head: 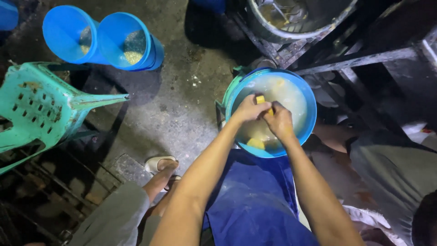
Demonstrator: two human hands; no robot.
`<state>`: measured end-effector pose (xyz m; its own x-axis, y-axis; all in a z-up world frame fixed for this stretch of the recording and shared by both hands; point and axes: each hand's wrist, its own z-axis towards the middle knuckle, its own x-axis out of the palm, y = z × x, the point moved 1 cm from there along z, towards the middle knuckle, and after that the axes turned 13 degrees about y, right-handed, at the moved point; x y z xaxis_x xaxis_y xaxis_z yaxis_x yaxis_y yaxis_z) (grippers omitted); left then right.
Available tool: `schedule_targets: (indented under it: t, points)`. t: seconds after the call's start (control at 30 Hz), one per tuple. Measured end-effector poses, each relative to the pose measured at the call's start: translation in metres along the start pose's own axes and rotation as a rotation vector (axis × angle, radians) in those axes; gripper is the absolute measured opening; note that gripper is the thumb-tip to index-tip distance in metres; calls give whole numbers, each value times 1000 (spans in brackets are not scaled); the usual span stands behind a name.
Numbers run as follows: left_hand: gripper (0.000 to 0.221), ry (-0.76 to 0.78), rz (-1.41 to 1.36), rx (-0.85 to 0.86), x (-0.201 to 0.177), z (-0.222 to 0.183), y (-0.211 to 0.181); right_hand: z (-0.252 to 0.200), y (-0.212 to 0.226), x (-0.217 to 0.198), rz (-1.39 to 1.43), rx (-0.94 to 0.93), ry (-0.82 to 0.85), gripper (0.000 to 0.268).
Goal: Dipping small pieces of yellow dough into a bucket of liquid wash.
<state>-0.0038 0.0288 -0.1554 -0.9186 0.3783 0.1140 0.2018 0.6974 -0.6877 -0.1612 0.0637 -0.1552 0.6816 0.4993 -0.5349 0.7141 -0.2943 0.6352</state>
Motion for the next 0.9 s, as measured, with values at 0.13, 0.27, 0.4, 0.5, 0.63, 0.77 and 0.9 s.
schedule_targets:
  t: [0.13, 0.27, 0.4, 0.5, 0.63, 0.77, 0.9]
  points:
    - [70, 12, 71, 96, 0, 7, 0, 11, -28, 12, -212, 118, 44, 28]
    - [41, -167, 62, -4, -2, -4, -3, -24, 31, -19, 120, 57, 151, 38]
    - [40, -268, 154, 104, 4, -16, -3, -14, 10, -27, -15, -61, 31, 37]
    - [45, -255, 328, 59, 7, -30, -5, 2, 36, -43, -46, -243, -24, 56]
    - [62, -254, 183, -202, 2, 18, 50, 33, 28, -33, 2, 95, 212, 80]
    - [74, -158, 27, -316, -12, 33, 51, 108, -148, 28, 350, 22, 270, 61]
    - [55, -32, 430, -187, -11, 40, 49, 152, -247, 76, 907, 115, 336, 68]
